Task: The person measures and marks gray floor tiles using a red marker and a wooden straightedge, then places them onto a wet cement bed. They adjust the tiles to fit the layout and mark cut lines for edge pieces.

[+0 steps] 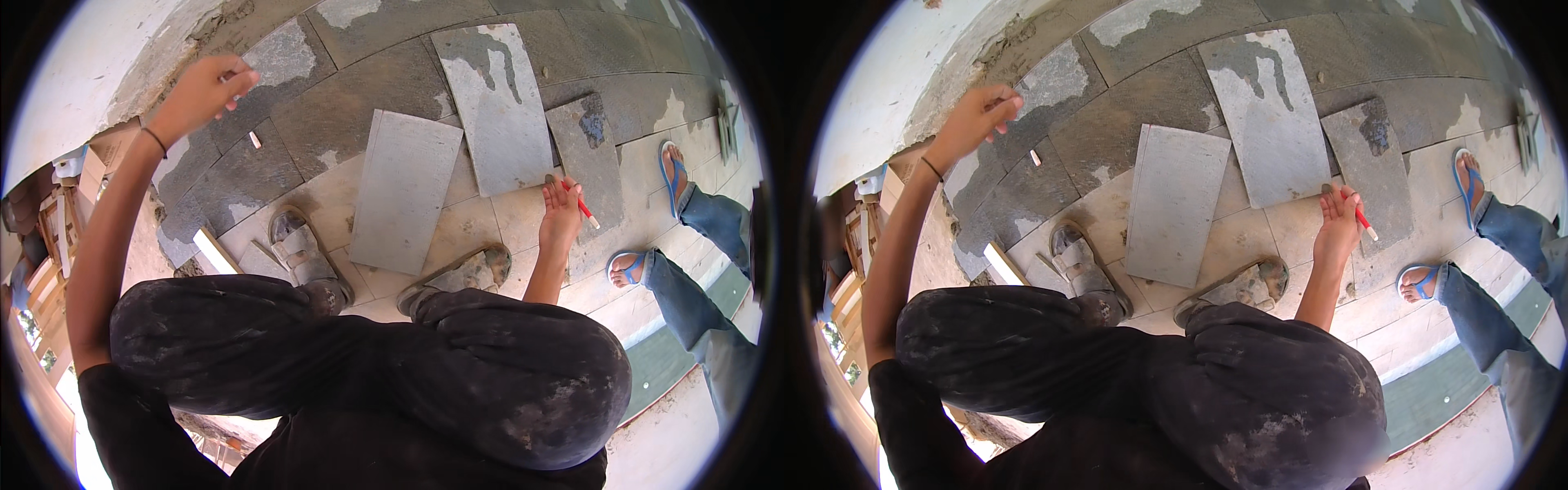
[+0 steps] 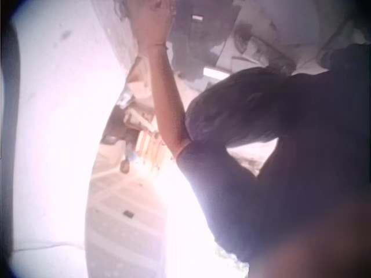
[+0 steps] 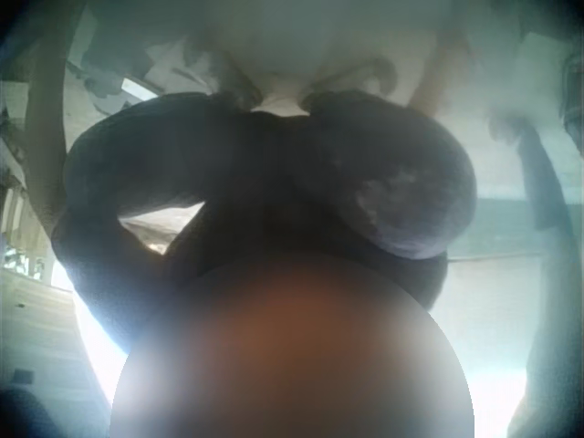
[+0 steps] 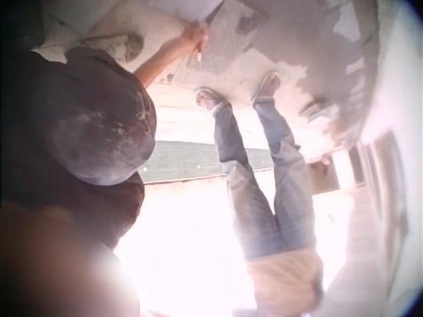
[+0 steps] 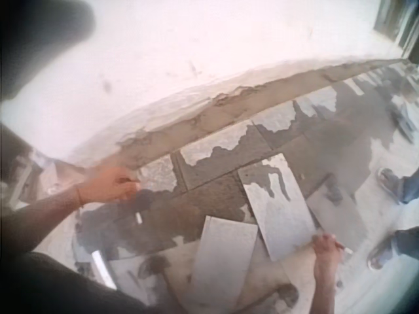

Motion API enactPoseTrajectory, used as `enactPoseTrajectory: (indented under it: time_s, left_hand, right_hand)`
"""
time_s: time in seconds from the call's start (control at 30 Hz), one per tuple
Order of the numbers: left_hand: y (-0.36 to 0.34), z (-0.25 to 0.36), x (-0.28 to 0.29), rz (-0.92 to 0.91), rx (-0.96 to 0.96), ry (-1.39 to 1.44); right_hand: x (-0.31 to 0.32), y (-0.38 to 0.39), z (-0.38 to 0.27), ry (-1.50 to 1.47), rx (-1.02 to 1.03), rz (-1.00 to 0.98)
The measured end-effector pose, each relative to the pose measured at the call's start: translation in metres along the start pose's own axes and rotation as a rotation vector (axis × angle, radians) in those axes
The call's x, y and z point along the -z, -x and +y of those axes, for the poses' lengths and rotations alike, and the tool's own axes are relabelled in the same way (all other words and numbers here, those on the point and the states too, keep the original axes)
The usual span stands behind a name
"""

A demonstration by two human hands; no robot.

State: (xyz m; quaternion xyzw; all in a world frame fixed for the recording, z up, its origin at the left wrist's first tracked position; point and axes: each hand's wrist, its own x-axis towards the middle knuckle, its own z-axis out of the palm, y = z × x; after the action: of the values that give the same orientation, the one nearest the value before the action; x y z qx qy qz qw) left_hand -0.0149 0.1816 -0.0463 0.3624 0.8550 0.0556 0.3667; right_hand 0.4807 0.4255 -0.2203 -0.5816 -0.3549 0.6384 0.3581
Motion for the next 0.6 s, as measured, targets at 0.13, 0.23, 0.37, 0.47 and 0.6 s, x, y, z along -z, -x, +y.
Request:
enactPoseTrajectory:
  time_s: [0.13,0.23,0.37,0.47,0.6]
  left_hand:
    - [0.084,-0.066,-0.049,0.085,0.214,0.335]
    - [0.144,-0.112,-0.127,0.37,0.391,0.574]
    - [0.218,-0.167,-0.26,0.506,0.308,0.176]
    - [0.252,-0.169,-0.307,0.53,0.038,-0.214]
    - [0.208,-0.155,-0.296,0.385,0.071,-0.069]
  right_hand:
    - [-0.01,0.006,-0.003,0.001,-0.042,-0.012]
    - [-0.008,0.021,-0.018,0.062,-0.097,0.034]
    - [-0.02,0.043,-0.039,0.218,-0.025,0.177]
    - [-0.069,0.07,-0.039,0.58,0.301,-0.213]
    - [-0.167,0.098,-0.025,0.625,-0.206,-1.148]
